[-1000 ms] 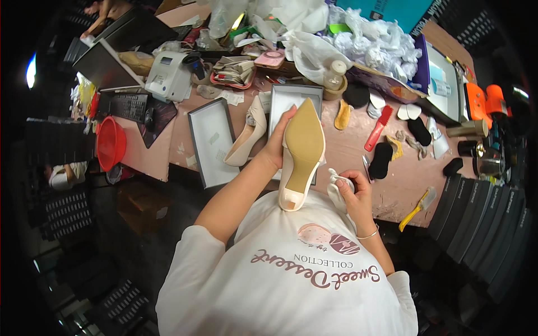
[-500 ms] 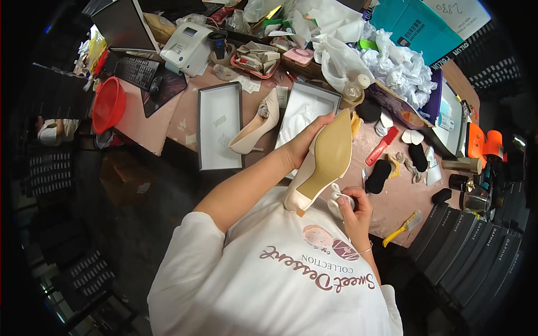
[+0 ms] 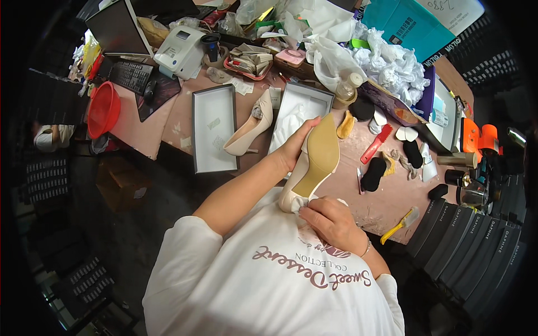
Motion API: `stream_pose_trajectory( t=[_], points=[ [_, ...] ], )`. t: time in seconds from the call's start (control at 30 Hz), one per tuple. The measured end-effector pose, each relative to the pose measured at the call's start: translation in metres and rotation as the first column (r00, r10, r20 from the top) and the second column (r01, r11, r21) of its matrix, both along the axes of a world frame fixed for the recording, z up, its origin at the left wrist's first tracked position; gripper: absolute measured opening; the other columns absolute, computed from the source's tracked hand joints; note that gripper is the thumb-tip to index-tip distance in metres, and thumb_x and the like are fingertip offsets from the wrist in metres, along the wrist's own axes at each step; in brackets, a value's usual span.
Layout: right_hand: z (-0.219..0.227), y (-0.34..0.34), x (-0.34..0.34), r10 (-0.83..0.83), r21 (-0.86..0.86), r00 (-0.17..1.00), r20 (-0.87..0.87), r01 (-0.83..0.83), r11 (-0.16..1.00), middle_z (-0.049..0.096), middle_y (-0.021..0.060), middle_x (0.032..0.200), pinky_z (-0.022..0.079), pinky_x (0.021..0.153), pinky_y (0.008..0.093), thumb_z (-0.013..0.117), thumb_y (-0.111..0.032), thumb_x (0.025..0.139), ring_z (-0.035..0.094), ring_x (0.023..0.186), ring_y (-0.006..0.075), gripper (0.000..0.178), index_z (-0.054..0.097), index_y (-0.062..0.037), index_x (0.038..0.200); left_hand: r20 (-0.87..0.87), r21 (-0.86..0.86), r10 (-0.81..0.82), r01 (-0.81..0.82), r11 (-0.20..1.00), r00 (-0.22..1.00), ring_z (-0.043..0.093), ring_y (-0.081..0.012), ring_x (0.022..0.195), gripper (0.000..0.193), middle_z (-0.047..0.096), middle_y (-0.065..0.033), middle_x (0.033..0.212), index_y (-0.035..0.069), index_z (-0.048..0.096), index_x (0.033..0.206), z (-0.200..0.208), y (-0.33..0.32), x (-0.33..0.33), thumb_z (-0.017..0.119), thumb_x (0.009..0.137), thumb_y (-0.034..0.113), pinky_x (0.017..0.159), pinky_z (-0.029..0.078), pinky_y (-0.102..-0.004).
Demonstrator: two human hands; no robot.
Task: Cleaning and inspecting a pair of high-heeled shoes before packaging.
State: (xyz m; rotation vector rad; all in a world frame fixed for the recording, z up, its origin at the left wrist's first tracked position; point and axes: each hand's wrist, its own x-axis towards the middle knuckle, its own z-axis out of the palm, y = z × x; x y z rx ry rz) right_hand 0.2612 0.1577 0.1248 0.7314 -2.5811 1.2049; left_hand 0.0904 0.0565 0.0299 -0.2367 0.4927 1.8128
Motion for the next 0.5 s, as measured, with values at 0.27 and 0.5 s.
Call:
stream_pose_trajectory(
  t=[0.27,0.5],
  points=[
    [-0.016,0.048,0.017,-0.242,0.167,0.960,0.143,0.218,0.961,0.062,0.0111,0.093,0.051,0.068,0.0363,0.073,-0.003,0.073,0.062,0.081,0.0288,0.022,0.066,-0.0017,0.094,-0.053,-0.075,0.054,-0.058,0.995,0.997,0.066,-0.0129,0.076,0.044,0.068,-0.0020,0.091,0.012,0.064,0.102,0.013,-0.008,-0.001,0.052,0.094,0.053,0.068,0.056,-0.0297],
    [-0.002,0.049,0.014,-0.389,-0.026,0.901,0.192,0.401,0.916,0.061,0.0090,0.086,0.048,0.064,0.0336,0.079,-0.003,0.073,0.060,0.075,0.0249,0.022,0.067,-0.0035,0.091,-0.152,-0.080,0.001,-0.013,0.997,0.988,0.066,-0.0120,0.076,0.044,0.068,-0.0013,0.090,0.014,0.064,0.102,0.032,-0.006,0.002,0.050,0.094,0.055,0.067,0.056,-0.0288]
  ],
)
